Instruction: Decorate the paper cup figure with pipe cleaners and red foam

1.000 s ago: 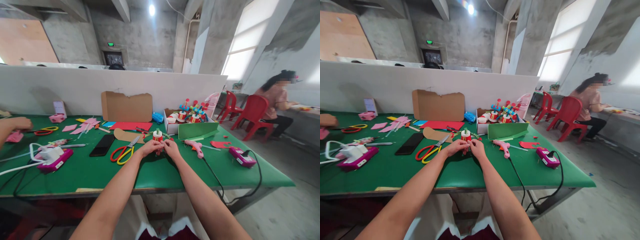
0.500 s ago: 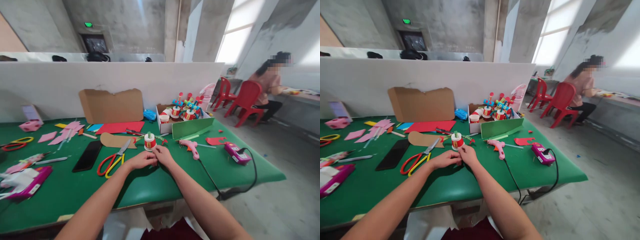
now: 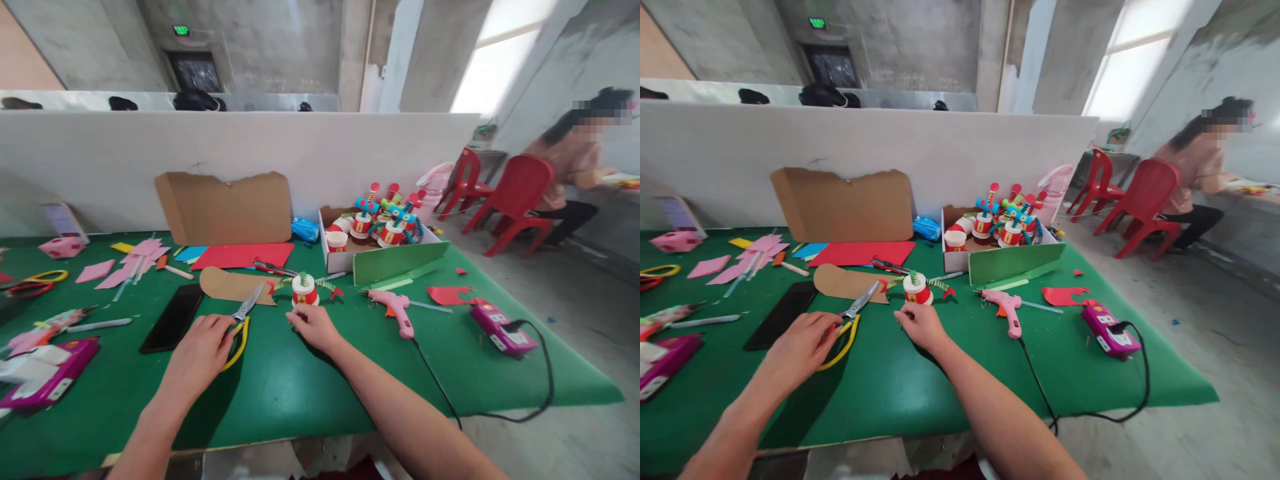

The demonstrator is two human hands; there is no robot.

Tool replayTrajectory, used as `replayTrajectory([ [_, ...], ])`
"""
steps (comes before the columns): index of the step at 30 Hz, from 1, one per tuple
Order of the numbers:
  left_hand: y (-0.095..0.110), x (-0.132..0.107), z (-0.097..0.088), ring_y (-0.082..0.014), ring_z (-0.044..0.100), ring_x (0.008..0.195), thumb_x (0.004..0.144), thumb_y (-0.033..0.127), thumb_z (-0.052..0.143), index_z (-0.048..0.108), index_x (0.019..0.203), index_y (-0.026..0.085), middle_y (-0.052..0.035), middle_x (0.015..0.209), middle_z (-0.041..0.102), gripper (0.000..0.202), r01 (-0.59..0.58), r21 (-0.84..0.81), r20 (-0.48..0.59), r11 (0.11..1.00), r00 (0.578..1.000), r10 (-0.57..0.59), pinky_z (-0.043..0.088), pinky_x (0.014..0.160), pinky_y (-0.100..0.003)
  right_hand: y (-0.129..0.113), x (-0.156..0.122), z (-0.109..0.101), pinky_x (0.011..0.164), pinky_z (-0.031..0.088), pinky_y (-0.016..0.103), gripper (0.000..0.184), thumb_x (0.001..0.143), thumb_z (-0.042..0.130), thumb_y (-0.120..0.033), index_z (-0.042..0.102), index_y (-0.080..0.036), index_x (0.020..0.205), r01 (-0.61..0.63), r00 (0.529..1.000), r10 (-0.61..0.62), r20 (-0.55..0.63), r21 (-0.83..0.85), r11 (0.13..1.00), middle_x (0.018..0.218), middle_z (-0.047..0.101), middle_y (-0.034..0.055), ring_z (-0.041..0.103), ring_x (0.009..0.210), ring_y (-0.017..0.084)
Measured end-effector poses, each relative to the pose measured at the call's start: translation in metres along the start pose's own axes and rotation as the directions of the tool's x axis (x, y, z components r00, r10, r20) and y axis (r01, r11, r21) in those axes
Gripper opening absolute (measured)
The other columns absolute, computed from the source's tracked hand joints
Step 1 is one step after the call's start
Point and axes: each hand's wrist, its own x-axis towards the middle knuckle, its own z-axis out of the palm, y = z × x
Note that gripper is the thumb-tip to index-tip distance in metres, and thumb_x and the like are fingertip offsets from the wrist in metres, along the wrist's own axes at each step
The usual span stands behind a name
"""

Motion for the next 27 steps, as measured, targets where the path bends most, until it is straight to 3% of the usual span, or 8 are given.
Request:
replayTrajectory([
  [5, 0.001, -0.020, 0.023, -0.0257, 0.057, 0.109, 0.087, 0.029, 0.040, 0.065, 0.107, 0.018, -0.0127, 0.119, 0.063, 0.034, 0.062, 0.028, 0.002, 0.998, 0.998, -0.062, 0.046, 0.093, -0.040, -0.006, -0.006, -0.013, 0.055, 0.033, 0.020, 0.020, 0.083, 0.062, -0.024, 0.061, -0.017, 0.064, 0.164, 0.964, -0.137, 0.227, -0.103, 0.981, 0.059, 0.055, -0.0035, 0.046, 0.056, 0.009],
  [9, 0.017, -0.023, 0.034, -0.0284, 0.058, 0.103, 0.089, 0.024, 0.039, 0.068, 0.102, 0.019, -0.0137, 0.118, 0.065, 0.033, 0.100, 0.129, -0.076, 0.987, 0.993, -0.090, 0.046, 0.090, -0.045, -0.013, -0.013, -0.012, 0.058, 0.033, 0.021, 0.014, 0.082, 0.065, -0.026, 0.066, -0.018, 0.071, 0.322, 0.905, -0.219, 0.365, -0.249, 0.913, 0.069, 0.062, -0.0005, 0.052, 0.065, 0.011],
  [15, 0.028, -0.031, 0.040, -0.0329, 0.053, 0.112, 0.091, 0.035, 0.044, 0.065, 0.110, 0.017, -0.0148, 0.123, 0.063, 0.034, 0.160, 0.190, -0.123, 0.969, 0.983, -0.138, 0.045, 0.087, -0.046, -0.015, -0.015, -0.005, 0.060, 0.033, 0.022, 0.016, 0.086, 0.061, -0.029, 0.067, -0.019, 0.076, 0.344, 0.901, -0.195, 0.387, -0.366, 0.865, 0.076, 0.066, 0.0020, 0.056, 0.070, 0.013],
  [27, 0.013, -0.034, 0.045, -0.0310, 0.058, 0.098, 0.089, 0.036, 0.043, 0.069, 0.096, 0.020, -0.0130, 0.106, 0.069, 0.031, 0.163, 0.093, -0.214, 0.982, 0.967, -0.140, 0.045, 0.081, -0.042, -0.015, -0.015, -0.004, 0.060, 0.032, 0.023, 0.018, 0.088, 0.059, -0.031, 0.067, -0.020, 0.077, 0.347, 0.902, -0.198, 0.384, -0.370, 0.862, 0.077, 0.065, 0.0009, 0.056, 0.073, 0.013],
])
